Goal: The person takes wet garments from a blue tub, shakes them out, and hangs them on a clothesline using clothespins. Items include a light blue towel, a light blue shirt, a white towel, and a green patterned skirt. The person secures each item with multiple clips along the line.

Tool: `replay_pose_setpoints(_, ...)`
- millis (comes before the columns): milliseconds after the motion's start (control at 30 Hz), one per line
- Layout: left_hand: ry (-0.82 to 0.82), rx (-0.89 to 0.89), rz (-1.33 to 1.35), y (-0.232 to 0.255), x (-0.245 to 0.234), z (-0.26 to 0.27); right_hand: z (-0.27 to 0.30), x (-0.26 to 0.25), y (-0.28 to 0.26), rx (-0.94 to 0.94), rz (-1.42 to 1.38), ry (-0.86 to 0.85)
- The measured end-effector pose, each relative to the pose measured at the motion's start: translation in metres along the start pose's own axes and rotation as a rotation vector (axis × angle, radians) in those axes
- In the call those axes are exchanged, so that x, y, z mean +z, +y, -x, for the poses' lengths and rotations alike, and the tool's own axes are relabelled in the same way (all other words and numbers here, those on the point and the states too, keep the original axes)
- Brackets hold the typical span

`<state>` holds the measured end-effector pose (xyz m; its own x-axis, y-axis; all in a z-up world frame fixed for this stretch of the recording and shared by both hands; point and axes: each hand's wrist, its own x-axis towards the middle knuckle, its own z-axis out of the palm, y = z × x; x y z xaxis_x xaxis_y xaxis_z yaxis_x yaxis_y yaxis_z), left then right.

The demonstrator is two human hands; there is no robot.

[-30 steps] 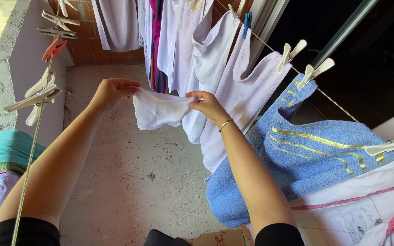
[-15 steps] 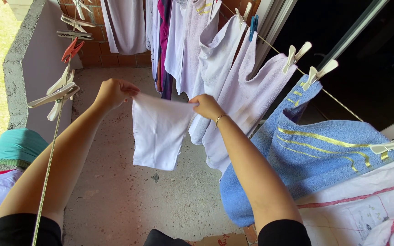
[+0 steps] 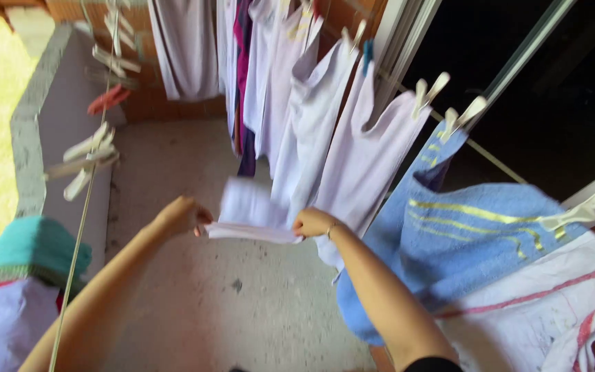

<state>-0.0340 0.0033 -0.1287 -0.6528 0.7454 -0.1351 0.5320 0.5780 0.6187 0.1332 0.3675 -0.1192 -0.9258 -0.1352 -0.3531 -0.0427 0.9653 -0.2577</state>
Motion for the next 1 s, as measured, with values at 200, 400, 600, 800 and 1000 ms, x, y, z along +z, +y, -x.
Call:
replay_pose_setpoints(200,0.358,0.129,-0.11,0.078,-0.036,0.024,0.043,-0.067,-0.032,0.082,-0.144,0.445)
replay_pose_setpoints(400,0.502,0.07,0.74,0.136,-0.031,0.044,0.087,-0.087,-0.05,0.067,-0.476,0.874)
replay_pose_setpoints(600,0.693,0.179,0.939,0.19,-0.025,0.052,0.13,-0.11,-0.081,0.071,-0.628,1.054)
replay_pose_setpoints(800,0.851,0.321,1.003,0.228,-0.011,0.051,0.142,-0.121,-0.089,-0.035,-0.834,1.146)
replay_pose_setpoints(1000,0.998,0.446,0.828,0.234,-0.007,0.027,0.135,-0.125,-0.091,-0.161,-0.776,1.265)
